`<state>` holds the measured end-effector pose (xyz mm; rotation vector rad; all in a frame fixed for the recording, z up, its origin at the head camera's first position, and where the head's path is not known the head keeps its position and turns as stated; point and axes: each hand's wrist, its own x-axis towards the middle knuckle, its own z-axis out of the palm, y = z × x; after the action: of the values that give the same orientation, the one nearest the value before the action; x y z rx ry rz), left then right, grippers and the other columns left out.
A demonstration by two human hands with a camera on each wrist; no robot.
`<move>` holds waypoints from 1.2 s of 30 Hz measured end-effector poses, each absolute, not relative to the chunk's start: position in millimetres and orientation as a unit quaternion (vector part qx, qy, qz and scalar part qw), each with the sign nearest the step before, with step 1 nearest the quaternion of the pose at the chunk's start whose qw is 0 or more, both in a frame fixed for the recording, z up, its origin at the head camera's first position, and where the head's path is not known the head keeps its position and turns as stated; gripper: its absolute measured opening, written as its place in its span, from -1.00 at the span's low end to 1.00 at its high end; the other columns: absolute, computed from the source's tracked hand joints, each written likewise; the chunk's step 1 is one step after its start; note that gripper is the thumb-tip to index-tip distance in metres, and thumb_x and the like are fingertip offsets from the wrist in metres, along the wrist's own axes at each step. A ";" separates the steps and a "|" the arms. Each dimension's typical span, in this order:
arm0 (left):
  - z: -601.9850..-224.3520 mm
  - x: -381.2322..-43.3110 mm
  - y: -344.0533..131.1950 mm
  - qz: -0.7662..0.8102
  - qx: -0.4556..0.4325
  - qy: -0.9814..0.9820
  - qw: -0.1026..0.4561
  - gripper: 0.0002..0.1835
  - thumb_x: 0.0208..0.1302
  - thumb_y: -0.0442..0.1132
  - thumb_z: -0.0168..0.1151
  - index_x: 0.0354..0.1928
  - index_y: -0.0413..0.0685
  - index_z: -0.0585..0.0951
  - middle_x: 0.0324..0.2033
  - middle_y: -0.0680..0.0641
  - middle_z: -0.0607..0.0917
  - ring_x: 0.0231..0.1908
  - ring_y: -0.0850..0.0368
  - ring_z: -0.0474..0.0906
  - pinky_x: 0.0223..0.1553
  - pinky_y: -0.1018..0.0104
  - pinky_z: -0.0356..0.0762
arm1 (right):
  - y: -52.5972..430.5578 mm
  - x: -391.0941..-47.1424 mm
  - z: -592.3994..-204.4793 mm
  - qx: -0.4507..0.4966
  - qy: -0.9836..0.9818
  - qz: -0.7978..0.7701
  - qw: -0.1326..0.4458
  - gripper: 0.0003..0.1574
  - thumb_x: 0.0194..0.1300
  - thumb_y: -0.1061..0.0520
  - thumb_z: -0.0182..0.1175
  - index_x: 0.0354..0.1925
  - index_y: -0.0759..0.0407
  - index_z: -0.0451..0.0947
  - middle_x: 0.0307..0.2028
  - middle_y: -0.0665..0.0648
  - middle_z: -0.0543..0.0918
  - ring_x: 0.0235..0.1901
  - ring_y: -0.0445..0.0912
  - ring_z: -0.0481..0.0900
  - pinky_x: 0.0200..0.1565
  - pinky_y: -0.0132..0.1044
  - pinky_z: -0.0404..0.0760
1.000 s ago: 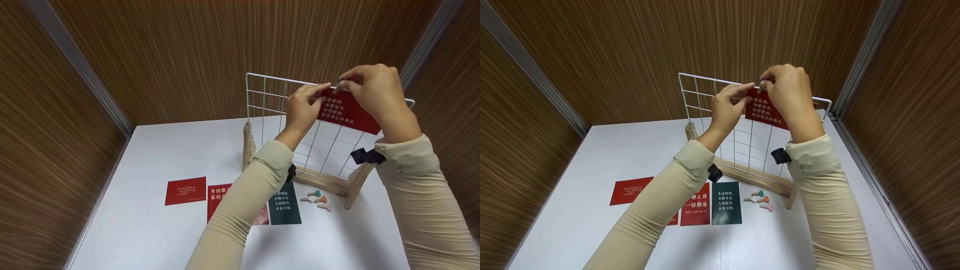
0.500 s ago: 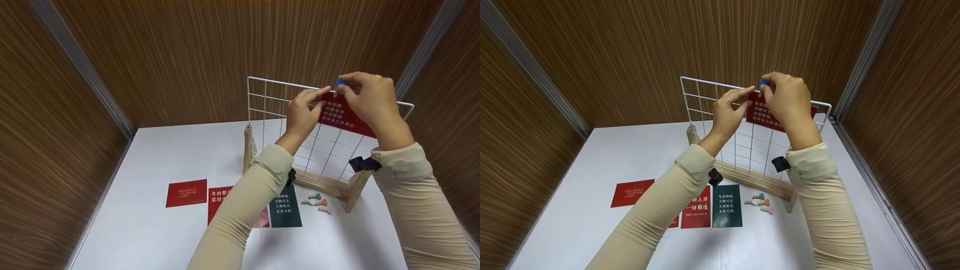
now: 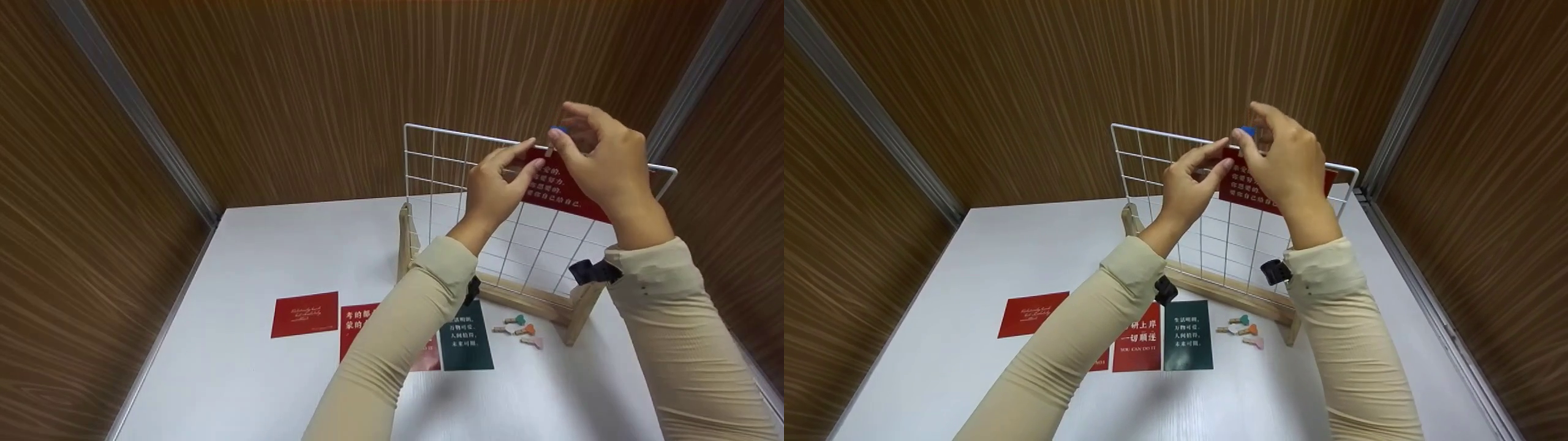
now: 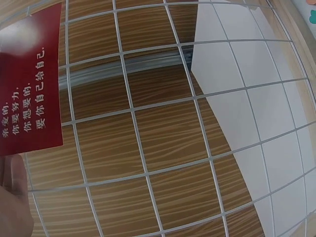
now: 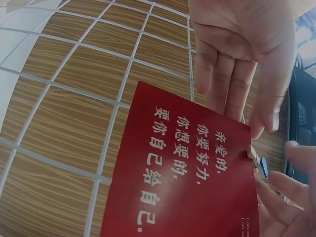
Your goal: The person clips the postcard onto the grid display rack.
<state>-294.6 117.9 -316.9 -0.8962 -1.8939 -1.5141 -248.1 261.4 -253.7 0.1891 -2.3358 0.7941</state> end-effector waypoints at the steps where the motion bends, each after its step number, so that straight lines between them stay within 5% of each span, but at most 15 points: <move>1: -317.4 -294.3 117.3 -0.564 -0.332 -0.704 0.276 -0.63 0.25 -0.26 0.29 0.08 -0.24 0.59 -0.18 -0.11 0.68 -0.25 0.34 0.60 -0.22 0.60 0.51 | 261.3 -247.9 -253.9 0.073 -0.889 0.306 0.333 -0.39 0.33 -0.15 0.14 0.28 0.01 0.41 0.01 0.12 0.64 -0.08 0.07 0.63 -0.14 -0.35 0.55; 7: -319.9 -291.9 109.3 -0.547 -0.317 -0.712 0.306 -0.57 0.23 -0.16 0.31 0.09 -0.20 0.56 -0.19 -0.05 0.65 -0.18 0.28 0.56 -0.14 0.57 0.46 | 260.2 -246.1 -260.0 0.115 -0.862 0.317 0.378 -0.21 0.26 -0.17 0.20 0.38 -0.03 0.24 0.17 0.20 0.51 0.10 0.16 0.49 0.16 0.13 0.34; 18: -333.9 -289.3 66.8 -0.490 -0.318 -0.749 0.313 -0.38 0.14 0.00 0.34 0.19 -0.13 0.45 0.06 -0.12 0.47 0.03 0.17 0.43 -0.03 0.47 0.40 | 254.3 -241.1 -288.4 0.161 -0.819 0.255 0.488 -0.01 0.15 -0.44 0.12 0.36 0.06 0.22 0.35 0.12 0.28 0.33 -0.01 0.16 0.33 0.01 -0.06; 23: -349.0 -288.3 37.7 -0.460 -0.312 -0.775 0.302 -0.31 0.12 0.06 0.34 0.25 -0.08 0.41 0.12 -0.11 0.41 0.11 0.12 0.39 -0.05 0.36 0.43 | 253.4 -235.1 -300.9 0.173 -0.809 0.245 0.506 -0.05 0.14 -0.39 0.12 0.34 0.07 0.23 0.37 0.15 0.24 0.36 0.02 0.10 0.35 0.01 -0.09; 29: -369.3 -282.2 4.1 -0.424 -0.312 -0.801 0.285 -0.21 0.11 0.11 0.33 0.33 -0.07 0.33 0.21 -0.14 0.34 0.23 0.09 0.24 0.19 0.13 0.23 | 253.8 -227.7 -317.1 0.168 -0.801 0.238 0.523 -0.05 0.11 -0.43 0.12 0.32 0.04 0.26 0.35 0.18 0.26 0.35 0.07 0.10 0.34 0.06 -0.11; 36: -395.9 -270.5 -31.0 -0.387 -0.295 -0.828 0.278 -0.15 0.07 0.16 0.34 0.36 -0.02 0.31 0.27 -0.16 0.29 0.28 0.04 0.18 0.22 -0.04 0.15 | 252.6 -219.1 -340.0 0.170 -0.802 0.218 0.530 -0.05 0.12 -0.46 0.08 0.31 0.01 0.26 0.35 0.18 0.25 0.34 0.12 0.11 0.32 0.16 -0.11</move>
<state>-270.5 -31.0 -395.9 -0.7927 -2.2228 -1.0399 -219.1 252.6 -340.0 0.4054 -1.9135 0.5213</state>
